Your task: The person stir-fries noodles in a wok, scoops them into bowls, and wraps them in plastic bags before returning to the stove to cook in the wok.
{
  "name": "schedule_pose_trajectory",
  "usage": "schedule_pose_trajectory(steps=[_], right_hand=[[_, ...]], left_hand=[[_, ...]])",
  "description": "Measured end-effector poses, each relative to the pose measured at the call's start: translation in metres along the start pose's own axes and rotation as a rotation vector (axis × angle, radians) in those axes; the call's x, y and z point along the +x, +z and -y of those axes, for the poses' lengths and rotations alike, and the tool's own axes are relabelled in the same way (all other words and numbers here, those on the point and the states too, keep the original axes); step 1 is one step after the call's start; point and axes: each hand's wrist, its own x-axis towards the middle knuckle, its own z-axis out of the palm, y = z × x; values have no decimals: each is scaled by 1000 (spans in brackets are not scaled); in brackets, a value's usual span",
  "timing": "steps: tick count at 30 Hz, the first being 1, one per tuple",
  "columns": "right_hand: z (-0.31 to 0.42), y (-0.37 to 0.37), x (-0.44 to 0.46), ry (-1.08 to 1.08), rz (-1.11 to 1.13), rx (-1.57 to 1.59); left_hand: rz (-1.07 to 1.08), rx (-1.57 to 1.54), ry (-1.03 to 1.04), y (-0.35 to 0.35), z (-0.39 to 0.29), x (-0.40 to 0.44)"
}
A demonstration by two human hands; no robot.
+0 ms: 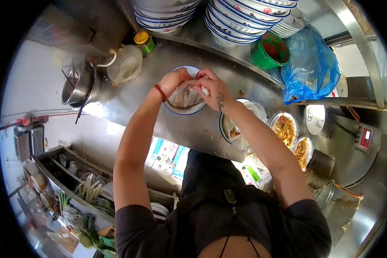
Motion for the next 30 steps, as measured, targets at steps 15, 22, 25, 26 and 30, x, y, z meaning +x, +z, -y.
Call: schedule_pose_trajectory(steps=[15,22,25,26,30], right_hand=[[-3,-1,-10,-263,-96,-98],[-31,-150,-94,340,-180,89],[-44,-145,-133,350,-80,-497],[-52,-140,-140,351,-89,-489],[-71,-149,-158,551,507,-601]], left_hand=[[-113,-173,-168,1,16,-8],[-856,237,53,34,-58,-78],[-801,109,243,113,-127,-108],[-744,238,216,156,-136,-111],[-667,190,-69,237,-147,-98]])
